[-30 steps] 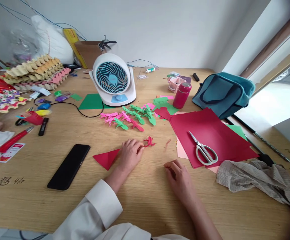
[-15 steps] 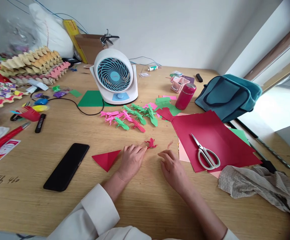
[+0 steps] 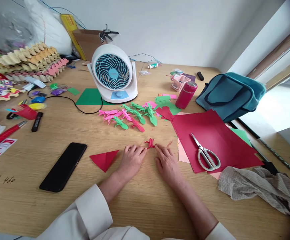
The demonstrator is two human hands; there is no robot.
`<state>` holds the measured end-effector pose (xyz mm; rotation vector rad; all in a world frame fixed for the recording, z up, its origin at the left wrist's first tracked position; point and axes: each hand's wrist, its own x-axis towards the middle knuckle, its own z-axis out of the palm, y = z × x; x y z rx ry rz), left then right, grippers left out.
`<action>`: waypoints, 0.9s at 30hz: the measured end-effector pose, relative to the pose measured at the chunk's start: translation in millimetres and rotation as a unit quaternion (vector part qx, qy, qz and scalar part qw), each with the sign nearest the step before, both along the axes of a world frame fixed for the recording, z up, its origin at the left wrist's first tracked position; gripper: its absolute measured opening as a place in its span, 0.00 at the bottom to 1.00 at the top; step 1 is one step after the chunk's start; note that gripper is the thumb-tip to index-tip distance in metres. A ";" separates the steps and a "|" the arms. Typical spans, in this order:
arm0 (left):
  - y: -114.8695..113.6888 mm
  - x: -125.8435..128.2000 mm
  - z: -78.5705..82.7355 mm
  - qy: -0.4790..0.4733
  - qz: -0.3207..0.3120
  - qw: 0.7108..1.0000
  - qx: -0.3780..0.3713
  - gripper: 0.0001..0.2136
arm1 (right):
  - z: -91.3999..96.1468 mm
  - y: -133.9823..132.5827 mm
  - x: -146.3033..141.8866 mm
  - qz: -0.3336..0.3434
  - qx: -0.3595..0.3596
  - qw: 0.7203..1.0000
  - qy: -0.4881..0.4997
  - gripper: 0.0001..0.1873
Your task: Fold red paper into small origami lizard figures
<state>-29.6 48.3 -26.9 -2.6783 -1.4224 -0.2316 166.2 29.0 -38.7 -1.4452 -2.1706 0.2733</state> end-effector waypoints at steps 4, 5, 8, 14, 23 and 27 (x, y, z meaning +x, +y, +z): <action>0.2 0.0 0.3 0.013 -0.001 1.000 -0.003 0.17 | -1.7 0.4 -1.5 0.003 0.011 1.000 -0.015 0.23; 0.6 0.3 0.4 0.012 0.001 1.000 -0.002 0.17 | -2.4 0.5 -1.8 0.004 0.014 1.000 -0.014 0.23; 2.3 1.1 0.4 -0.003 0.007 1.000 0.001 0.18 | -4.5 1.0 -2.5 0.005 0.021 1.000 -0.009 0.22; 3.0 -0.1 -0.7 -0.056 0.022 0.998 0.011 0.18 | -6.4 -0.8 -1.1 -0.009 0.020 0.999 0.043 0.18; -1.3 -5.3 1.2 -0.112 0.044 0.992 0.027 0.09 | -4.6 -3.6 3.5 -0.020 0.009 0.988 0.156 0.11; -1.5 -5.3 0.2 -0.099 0.023 0.994 0.032 0.07 | -4.5 -5.8 5.5 -0.008 0.005 0.986 0.166 0.11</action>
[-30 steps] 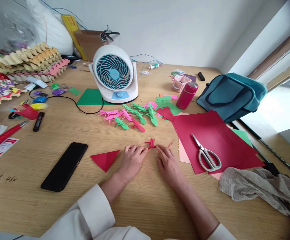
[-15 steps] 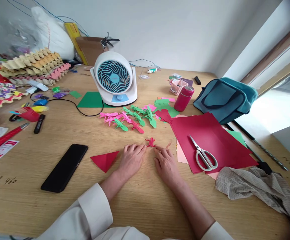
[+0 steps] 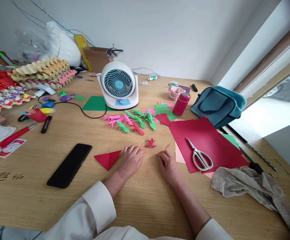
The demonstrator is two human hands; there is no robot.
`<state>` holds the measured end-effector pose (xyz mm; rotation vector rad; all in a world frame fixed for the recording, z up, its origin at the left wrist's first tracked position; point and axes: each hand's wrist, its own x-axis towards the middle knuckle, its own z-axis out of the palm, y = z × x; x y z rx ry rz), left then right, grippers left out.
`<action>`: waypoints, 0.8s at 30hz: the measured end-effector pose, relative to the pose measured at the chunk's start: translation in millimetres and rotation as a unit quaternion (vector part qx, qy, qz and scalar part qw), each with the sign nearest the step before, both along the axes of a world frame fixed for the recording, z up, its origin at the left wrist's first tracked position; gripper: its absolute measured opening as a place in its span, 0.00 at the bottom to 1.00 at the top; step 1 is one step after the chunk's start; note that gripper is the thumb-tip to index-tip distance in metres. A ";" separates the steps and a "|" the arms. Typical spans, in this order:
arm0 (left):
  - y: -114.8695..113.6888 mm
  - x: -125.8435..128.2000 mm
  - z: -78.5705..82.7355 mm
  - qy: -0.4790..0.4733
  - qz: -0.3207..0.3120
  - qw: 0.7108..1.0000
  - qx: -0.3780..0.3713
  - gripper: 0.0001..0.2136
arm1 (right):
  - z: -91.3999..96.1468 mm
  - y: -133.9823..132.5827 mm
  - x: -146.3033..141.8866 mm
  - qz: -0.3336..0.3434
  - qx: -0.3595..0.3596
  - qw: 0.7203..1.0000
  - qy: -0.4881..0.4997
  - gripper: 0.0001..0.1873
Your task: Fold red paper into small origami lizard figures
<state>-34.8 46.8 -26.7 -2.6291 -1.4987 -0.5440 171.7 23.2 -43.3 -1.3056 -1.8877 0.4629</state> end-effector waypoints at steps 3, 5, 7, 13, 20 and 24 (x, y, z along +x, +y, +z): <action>-0.7 0.3 -0.4 0.004 -0.021 1.000 0.010 0.07 | -0.5 -1.9 1.5 0.009 -0.001 1.000 -0.001 0.11; -2.8 0.4 0.0 0.009 -0.035 0.999 0.017 0.07 | -0.7 -3.2 2.0 0.011 0.002 1.000 0.001 0.11; -7.4 0.1 0.7 0.009 -0.048 0.999 0.022 0.06 | -0.6 -5.0 2.1 0.012 0.006 1.000 0.006 0.11; -34.1 -14.8 5.8 -0.078 0.022 0.993 0.088 0.10 | -1.3 -15.0 3.6 -0.008 0.016 0.999 0.026 0.12; -47.7 -58.6 7.9 -0.056 0.274 0.957 0.079 0.26 | -4.0 -17.9 6.4 -0.014 0.016 0.999 0.036 0.11; -46.7 -78.7 2.9 -0.071 0.259 0.963 0.031 0.13 | -5.6 -16.9 7.7 -0.008 0.016 0.999 0.044 0.11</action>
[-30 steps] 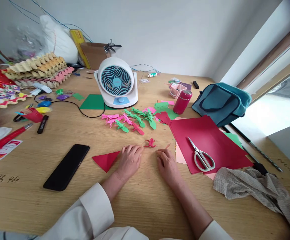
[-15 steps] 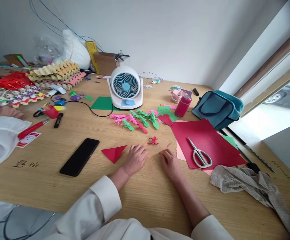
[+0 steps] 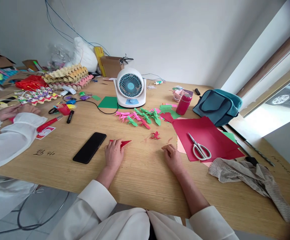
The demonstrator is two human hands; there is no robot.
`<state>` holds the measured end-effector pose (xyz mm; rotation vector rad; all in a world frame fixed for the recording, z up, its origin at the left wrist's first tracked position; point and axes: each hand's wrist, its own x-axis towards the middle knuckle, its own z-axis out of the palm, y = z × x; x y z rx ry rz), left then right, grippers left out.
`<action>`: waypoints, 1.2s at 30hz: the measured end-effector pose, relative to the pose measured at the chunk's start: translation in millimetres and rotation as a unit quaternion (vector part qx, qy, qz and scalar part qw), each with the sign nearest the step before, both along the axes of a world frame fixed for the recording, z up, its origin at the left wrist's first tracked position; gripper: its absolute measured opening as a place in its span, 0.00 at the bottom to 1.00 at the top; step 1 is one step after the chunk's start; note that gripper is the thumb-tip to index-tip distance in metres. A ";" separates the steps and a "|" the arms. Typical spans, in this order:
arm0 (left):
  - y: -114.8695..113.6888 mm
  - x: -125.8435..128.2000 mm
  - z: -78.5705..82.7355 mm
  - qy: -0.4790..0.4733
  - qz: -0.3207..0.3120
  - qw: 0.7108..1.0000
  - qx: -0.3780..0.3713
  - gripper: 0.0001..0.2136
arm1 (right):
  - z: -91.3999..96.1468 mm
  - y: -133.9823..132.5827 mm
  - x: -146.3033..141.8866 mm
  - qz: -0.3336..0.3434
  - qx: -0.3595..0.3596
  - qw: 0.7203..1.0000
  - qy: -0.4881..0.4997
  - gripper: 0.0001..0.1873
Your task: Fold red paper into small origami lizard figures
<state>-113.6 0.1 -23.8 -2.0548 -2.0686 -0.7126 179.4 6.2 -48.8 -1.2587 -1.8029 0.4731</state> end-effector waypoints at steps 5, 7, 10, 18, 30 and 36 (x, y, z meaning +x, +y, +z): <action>-3.7 10.0 1.8 -0.220 -0.067 0.972 0.045 0.07 | -1.9 -0.9 1.9 0.006 -0.006 1.000 0.021 0.11; -5.8 26.2 4.5 -0.349 -0.084 0.933 0.005 0.05 | -2.2 -1.5 1.9 0.010 -0.014 0.999 0.031 0.11; -7.8 53.8 9.6 -0.516 -0.125 0.844 -0.074 0.07 | -2.4 -3.1 -0.3 0.012 -0.033 0.998 0.053 0.11; -6.7 102.4 25.3 -0.700 -0.159 0.663 -0.212 0.15 | 13.5 -14.3 -11.2 0.093 -0.135 0.966 0.201 0.17; 18.0 118.4 24.5 -0.707 -0.215 0.608 -0.292 0.17 | 8.1 -10.3 -10.9 0.075 -0.158 0.944 0.278 0.11; 19.2 117.5 9.5 -0.666 -0.247 0.625 -0.324 0.17 | 10.5 -10.7 -7.3 0.066 -0.074 0.975 0.198 0.08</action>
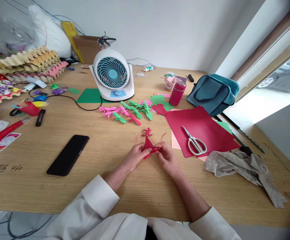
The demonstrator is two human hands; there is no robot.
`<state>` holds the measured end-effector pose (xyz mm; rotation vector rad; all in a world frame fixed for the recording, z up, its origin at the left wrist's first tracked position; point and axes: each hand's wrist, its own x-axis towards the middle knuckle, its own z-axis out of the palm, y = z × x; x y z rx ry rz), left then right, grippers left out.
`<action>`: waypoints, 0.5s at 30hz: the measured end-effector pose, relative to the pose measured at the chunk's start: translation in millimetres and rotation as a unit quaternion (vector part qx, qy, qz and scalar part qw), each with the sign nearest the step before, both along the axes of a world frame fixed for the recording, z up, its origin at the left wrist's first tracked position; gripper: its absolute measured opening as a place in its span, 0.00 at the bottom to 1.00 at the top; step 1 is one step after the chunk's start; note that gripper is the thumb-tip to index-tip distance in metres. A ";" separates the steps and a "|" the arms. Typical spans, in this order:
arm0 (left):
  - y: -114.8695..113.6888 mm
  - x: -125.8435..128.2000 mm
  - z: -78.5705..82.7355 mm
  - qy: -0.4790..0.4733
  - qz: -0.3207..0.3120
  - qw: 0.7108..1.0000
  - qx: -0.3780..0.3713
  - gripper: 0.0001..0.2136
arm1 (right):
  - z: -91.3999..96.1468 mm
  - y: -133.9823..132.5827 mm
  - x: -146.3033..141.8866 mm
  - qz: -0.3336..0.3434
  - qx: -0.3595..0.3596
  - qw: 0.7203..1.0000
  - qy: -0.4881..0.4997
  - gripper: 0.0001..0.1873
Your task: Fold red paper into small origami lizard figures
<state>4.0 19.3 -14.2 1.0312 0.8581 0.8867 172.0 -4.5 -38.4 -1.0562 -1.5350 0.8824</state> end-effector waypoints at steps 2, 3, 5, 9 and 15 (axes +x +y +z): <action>0.2 -0.6 -3.8 0.009 -0.011 0.999 0.029 0.16 | 0.7 -1.1 -0.7 -0.009 0.005 1.000 -0.015 0.11; 0.3 -0.9 -5.2 0.012 -0.014 0.999 0.044 0.16 | 0.7 -1.5 -1.3 -0.015 0.003 1.000 -0.016 0.12; 0.4 -1.7 -7.5 0.010 -0.015 0.998 0.066 0.17 | -0.1 -1.8 -2.5 -0.016 -0.003 1.000 -0.007 0.15; 0.3 -2.2 -12.6 -0.011 0.006 0.998 0.063 0.20 | -1.6 -1.1 -3.0 0.001 -0.014 1.000 0.018 0.20; 3.0 -2.4 -17.9 0.055 0.046 0.987 0.147 0.13 | -0.3 -1.3 -5.0 0.024 -0.065 0.996 0.053 0.22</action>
